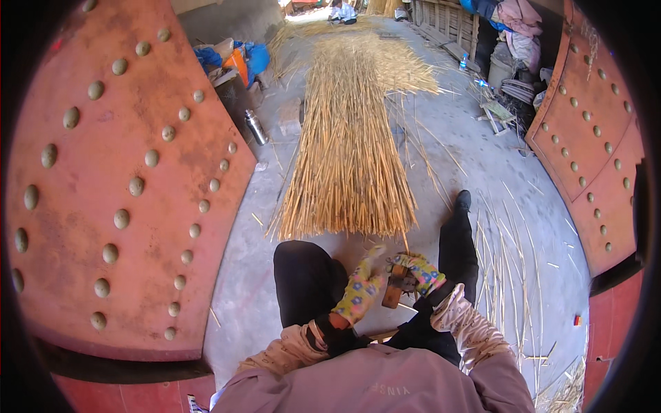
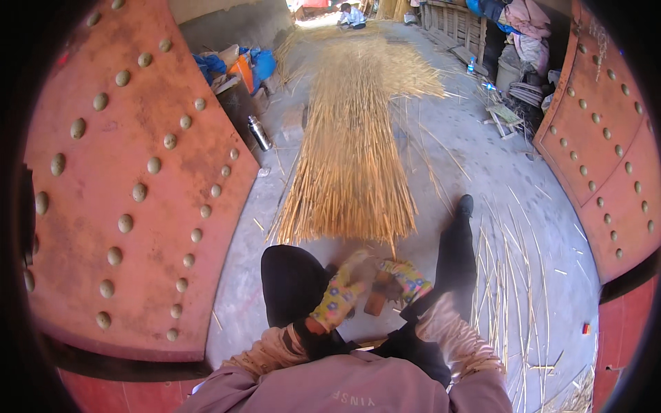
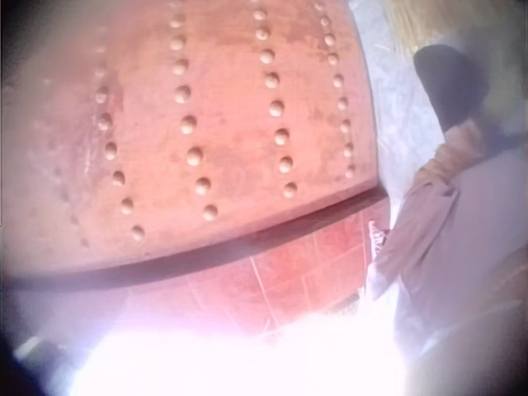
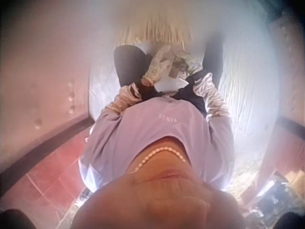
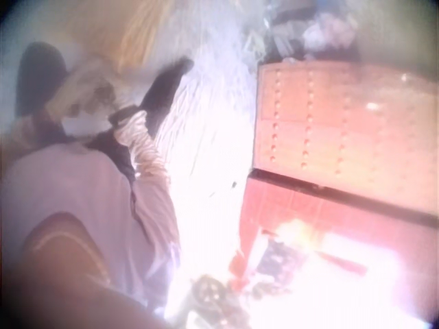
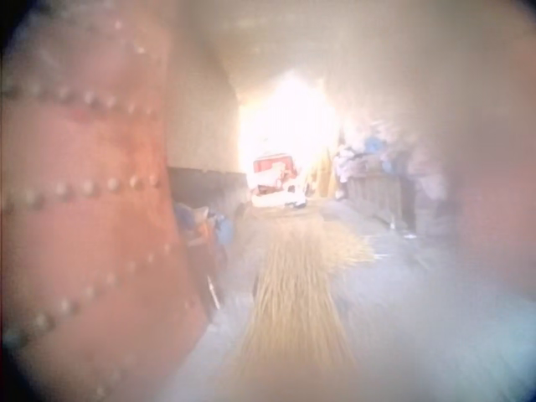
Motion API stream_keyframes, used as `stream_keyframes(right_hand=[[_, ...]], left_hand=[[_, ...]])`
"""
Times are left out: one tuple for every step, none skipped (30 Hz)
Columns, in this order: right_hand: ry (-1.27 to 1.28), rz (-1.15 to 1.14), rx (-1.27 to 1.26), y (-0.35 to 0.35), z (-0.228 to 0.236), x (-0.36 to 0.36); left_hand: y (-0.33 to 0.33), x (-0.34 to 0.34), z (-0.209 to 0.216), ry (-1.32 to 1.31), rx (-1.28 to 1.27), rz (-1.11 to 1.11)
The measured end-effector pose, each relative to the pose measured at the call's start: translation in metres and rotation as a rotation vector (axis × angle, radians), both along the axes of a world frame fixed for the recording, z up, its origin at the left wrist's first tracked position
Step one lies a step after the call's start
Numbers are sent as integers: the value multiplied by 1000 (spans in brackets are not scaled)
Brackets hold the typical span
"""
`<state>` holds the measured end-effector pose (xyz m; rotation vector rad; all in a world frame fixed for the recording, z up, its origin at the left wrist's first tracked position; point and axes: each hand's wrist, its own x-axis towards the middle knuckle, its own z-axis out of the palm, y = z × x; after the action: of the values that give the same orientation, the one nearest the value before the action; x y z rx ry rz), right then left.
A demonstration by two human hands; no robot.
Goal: The person pulls a reed from a pile, places it into a wooden tool, and shaves it by pulling the reed through the tool. They repeat this process with several reeds, one at a time, to prepare them for weaving.
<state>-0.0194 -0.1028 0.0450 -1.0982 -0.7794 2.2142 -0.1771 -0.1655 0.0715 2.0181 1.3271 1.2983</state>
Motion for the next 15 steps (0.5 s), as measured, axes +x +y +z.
stream_keyframes(right_hand=[[19,-20,-10,-6,0,-1],[37,-40,-22,-15,-2,-1],[259,-81,32,-15,-46,6],[260,-82,31,-13,-57,3],[45,-94,446,-14,-65,0],[-179,-100,850,-21,-69,-4],[-132,-129,810,-25,-51,-7],[-23,-163,693,-27,-32,-9],[77,-211,564,-28,-15,-7],[-274,-353,1279,-25,1,-11],[-125,-394,757,-25,37,-8],[-170,-430,836,-13,35,7],[-413,-393,1131,-1,46,16],[-161,-412,1000,28,24,32],[195,-431,665,15,68,8]], left_hand=[[-6,3,-5,-430,-555,28],[-11,6,-8,-861,-1111,56],[-15,12,-1,-858,-1111,50],[-20,19,8,-784,-1056,-3],[-24,24,13,-713,-1002,-51],[-23,24,10,-717,-1014,-44],[-19,22,6,-710,-1081,-35],[-15,20,3,-704,-1151,-25],[-16,22,17,-705,-1186,-22],[-20,20,42,-727,-1125,-85],[-22,15,54,-755,-1061,-142],[-21,11,52,-760,-1098,-139],[-22,5,44,-943,-1130,-286],[-24,5,36,-1124,-1147,-443],[-25,-4,20,-1149,-1154,-405]])
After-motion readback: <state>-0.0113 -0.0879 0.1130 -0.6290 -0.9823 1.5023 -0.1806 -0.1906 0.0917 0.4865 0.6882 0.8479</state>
